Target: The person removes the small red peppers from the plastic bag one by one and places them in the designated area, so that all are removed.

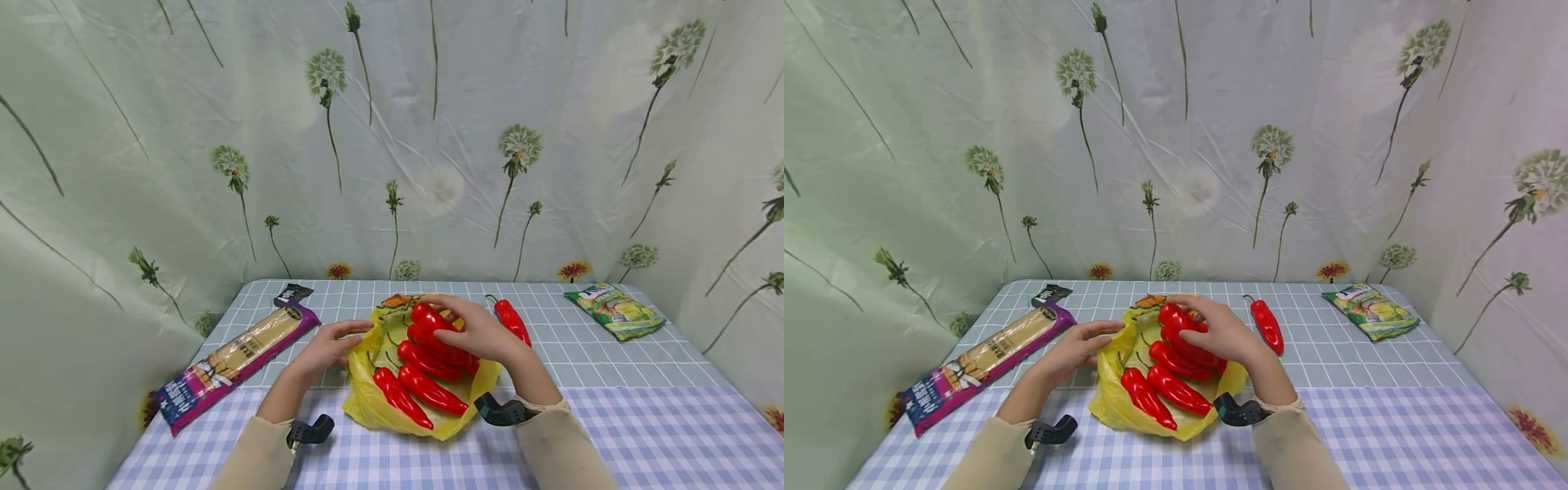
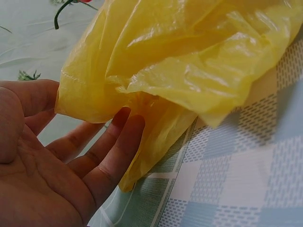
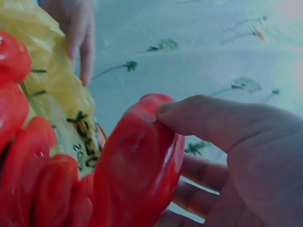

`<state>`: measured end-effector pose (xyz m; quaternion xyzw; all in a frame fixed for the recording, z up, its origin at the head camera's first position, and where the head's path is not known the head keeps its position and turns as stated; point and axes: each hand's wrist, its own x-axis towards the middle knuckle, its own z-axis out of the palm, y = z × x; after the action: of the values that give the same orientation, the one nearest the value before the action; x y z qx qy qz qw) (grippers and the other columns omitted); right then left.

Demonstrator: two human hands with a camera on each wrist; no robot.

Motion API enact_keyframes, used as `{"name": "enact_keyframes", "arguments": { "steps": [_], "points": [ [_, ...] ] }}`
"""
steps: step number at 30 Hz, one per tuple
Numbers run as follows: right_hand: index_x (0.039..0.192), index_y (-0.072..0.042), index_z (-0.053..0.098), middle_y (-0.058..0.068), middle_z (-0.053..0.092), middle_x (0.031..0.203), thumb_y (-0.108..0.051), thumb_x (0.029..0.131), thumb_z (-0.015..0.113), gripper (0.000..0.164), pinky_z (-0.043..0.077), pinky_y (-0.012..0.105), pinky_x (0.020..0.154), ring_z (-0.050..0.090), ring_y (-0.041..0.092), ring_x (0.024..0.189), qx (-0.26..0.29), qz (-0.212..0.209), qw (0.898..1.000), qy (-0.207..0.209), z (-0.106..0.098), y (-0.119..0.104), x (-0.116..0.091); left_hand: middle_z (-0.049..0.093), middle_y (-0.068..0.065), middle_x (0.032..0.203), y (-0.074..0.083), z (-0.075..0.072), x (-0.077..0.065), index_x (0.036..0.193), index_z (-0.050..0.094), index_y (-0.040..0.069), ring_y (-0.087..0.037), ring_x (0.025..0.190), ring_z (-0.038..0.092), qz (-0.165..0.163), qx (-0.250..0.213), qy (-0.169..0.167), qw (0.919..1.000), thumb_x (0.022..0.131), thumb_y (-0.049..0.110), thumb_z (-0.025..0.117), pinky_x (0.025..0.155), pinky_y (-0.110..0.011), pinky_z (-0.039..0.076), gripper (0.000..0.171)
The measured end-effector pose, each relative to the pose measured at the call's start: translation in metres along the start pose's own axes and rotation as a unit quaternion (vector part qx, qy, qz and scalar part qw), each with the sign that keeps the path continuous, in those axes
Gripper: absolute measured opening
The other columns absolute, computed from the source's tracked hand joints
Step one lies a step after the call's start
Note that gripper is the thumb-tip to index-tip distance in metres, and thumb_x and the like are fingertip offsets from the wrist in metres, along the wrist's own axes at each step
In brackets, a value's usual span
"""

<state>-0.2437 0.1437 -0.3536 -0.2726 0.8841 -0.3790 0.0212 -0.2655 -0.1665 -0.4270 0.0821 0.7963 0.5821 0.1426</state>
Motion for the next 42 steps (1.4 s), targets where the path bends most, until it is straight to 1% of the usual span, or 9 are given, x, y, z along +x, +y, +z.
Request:
{"name": "enact_keyframes", "arguments": {
  "steps": [2, 6, 13, 19, 26, 32, 37, 42],
  "points": [
    [0.143, -0.025, 0.052, 0.009, 0.063, 0.131, -0.015, 0.091, 0.071, 0.057, 0.060, 0.030, 0.073, 0.060, 0.025, 0.106, -0.002, 0.009, 1.000, 0.015, -0.005, 0.003, -0.001, 0.058, -0.008, 0.144, 0.000, 0.000, 0.000, 0.136, 0.062, 0.019, -0.018, 0.098, 0.060, -0.002, 0.000, 0.000, 1.0000, 0.101, 0.024, 0.057, 0.071, -0.025, 0.055, 0.035],
    [0.143, -0.023, 0.052, 0.010, 0.063, 0.131, -0.015, 0.091, 0.071, 0.056, 0.060, 0.031, 0.073, 0.060, 0.027, 0.107, 0.001, 0.021, 0.999, 0.041, -0.013, 0.008, -0.003, 0.057, -0.008, 0.145, -0.001, 0.001, 0.001, 0.136, 0.062, 0.019, -0.018, 0.099, 0.060, -0.003, 0.004, 0.002, 1.0000, 0.101, 0.025, 0.057, 0.072, -0.025, 0.055, 0.036],
    [0.144, -0.022, 0.051, 0.014, 0.061, 0.134, -0.014, 0.093, 0.069, 0.055, 0.060, 0.034, 0.074, 0.061, 0.029, 0.106, 0.003, 0.012, 0.997, 0.078, -0.021, 0.016, -0.005, 0.058, -0.008, 0.144, -0.002, 0.000, 0.001, 0.135, 0.062, 0.019, -0.018, 0.099, 0.059, -0.002, 0.007, 0.004, 1.0000, 0.101, 0.024, 0.056, 0.072, -0.026, 0.055, 0.035],
    [0.146, -0.023, 0.048, 0.017, 0.056, 0.139, -0.017, 0.092, 0.070, 0.058, 0.062, 0.040, 0.077, 0.058, 0.034, 0.113, 0.015, 0.055, 0.992, 0.108, -0.034, 0.028, -0.011, 0.058, -0.008, 0.144, -0.001, 0.000, 0.001, 0.135, 0.062, 0.019, -0.018, 0.099, 0.058, 0.001, 0.010, 0.005, 0.9999, 0.101, 0.024, 0.056, 0.072, -0.025, 0.054, 0.035],
    [0.150, -0.021, 0.043, 0.021, 0.052, 0.144, -0.017, 0.094, 0.068, 0.062, 0.060, 0.048, 0.083, 0.056, 0.038, 0.117, -0.010, 0.089, 0.986, 0.141, -0.048, 0.038, -0.020, 0.059, -0.007, 0.144, -0.002, 0.001, 0.001, 0.135, 0.063, 0.020, -0.019, 0.102, 0.058, 0.000, 0.008, 0.005, 1.0000, 0.101, 0.025, 0.057, 0.074, -0.026, 0.054, 0.035],
    [0.150, -0.022, 0.042, 0.021, 0.048, 0.147, -0.018, 0.096, 0.065, 0.059, 0.059, 0.049, 0.085, 0.051, 0.038, 0.120, -0.007, 0.128, 0.979, 0.155, -0.055, 0.051, -0.024, 0.058, -0.007, 0.144, -0.002, 0.001, 0.000, 0.135, 0.063, 0.019, -0.019, 0.104, 0.058, 0.002, 0.007, 0.003, 1.0000, 0.101, 0.024, 0.056, 0.076, -0.027, 0.054, 0.035],
    [0.150, -0.019, 0.042, 0.021, 0.046, 0.149, -0.018, 0.097, 0.062, 0.057, 0.059, 0.048, 0.085, 0.048, 0.040, 0.123, 0.003, 0.145, 0.976, 0.162, -0.056, 0.061, -0.025, 0.058, -0.008, 0.144, -0.001, 0.001, 0.000, 0.136, 0.062, 0.019, -0.018, 0.102, 0.059, 0.004, 0.006, 0.001, 1.0000, 0.101, 0.024, 0.056, 0.076, -0.027, 0.055, 0.035],
    [0.152, -0.019, 0.040, 0.020, 0.044, 0.151, -0.019, 0.098, 0.061, 0.057, 0.059, 0.048, 0.086, 0.046, 0.040, 0.125, 0.018, 0.168, 0.972, 0.166, -0.056, 0.068, -0.027, 0.058, -0.008, 0.144, -0.001, 0.000, 0.000, 0.136, 0.062, 0.018, -0.017, 0.100, 0.060, 0.003, 0.006, 0.000, 1.0000, 0.101, 0.024, 0.056, 0.075, -0.026, 0.055, 0.035]
  ]
}}
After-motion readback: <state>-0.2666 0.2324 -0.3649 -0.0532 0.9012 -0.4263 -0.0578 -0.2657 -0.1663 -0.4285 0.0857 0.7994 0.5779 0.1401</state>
